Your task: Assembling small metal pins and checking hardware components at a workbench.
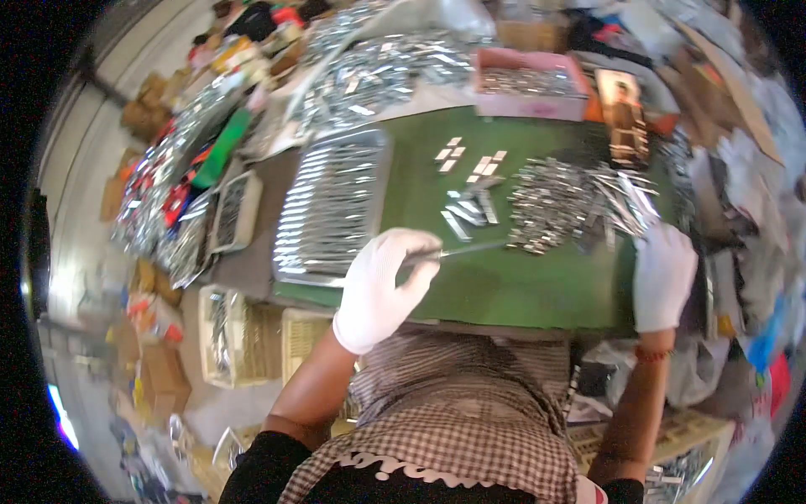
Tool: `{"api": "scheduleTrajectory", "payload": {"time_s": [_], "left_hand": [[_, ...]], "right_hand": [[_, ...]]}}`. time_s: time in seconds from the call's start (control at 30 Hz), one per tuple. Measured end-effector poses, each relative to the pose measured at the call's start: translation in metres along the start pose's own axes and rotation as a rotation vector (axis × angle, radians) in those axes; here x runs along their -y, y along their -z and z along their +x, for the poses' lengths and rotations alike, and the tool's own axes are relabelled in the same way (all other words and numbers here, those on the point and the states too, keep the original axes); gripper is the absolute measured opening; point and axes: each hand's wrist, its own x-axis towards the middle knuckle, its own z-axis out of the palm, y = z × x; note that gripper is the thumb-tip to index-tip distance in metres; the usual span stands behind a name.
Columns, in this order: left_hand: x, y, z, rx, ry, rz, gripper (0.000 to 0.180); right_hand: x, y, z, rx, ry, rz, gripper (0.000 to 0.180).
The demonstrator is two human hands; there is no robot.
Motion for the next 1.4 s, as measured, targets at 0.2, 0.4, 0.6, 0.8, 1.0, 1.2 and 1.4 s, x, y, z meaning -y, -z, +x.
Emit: {"api": "scheduleTrajectory", "payload": {"time_s": [0.2, 0.4, 0.6, 0.8, 1.0, 1.2, 1.4], "left_hand": [[0.046, 0.065, 0.003, -0.198, 0.042, 0.269, 0.02], [0.141, 0.127, 0.038, -0.138, 0.088, 0.447, 0.02], [0.182, 0.134, 0.05, 0.07, 0.163, 0.477, 0.02], [0.182, 0.128, 0.053, 0.017, 0.18, 0.514, 0.021], [0.175, 0.124, 0.051, -0.041, 0.277, 0.614, 0.023], [0.09, 0.071, 0.064, 0.028, -0.235, 0.576, 0.013], [0.034, 0.003, 0.065, 0.409, -0.486, 0.636, 0.025]], "right_hand": [[-0.015, -0.008, -0.011, -0.089, -0.011, 0.038, 0.01], [0.015, -0.002, -0.026, -0.055, -0.267, 0.201, 0.014], [0.03, 0.011, -0.044, -0.04, -0.354, 0.296, 0.013], [0.034, 0.025, -0.06, -0.064, -0.444, 0.412, 0.011], [0.051, 0.023, -0.058, -0.092, -0.393, 0.434, 0.012], [0.06, 0.035, -0.064, -0.115, -0.271, 0.603, 0.014], [0.08, 0.042, -0.058, -0.025, -0.147, 0.843, 0.022]]}}
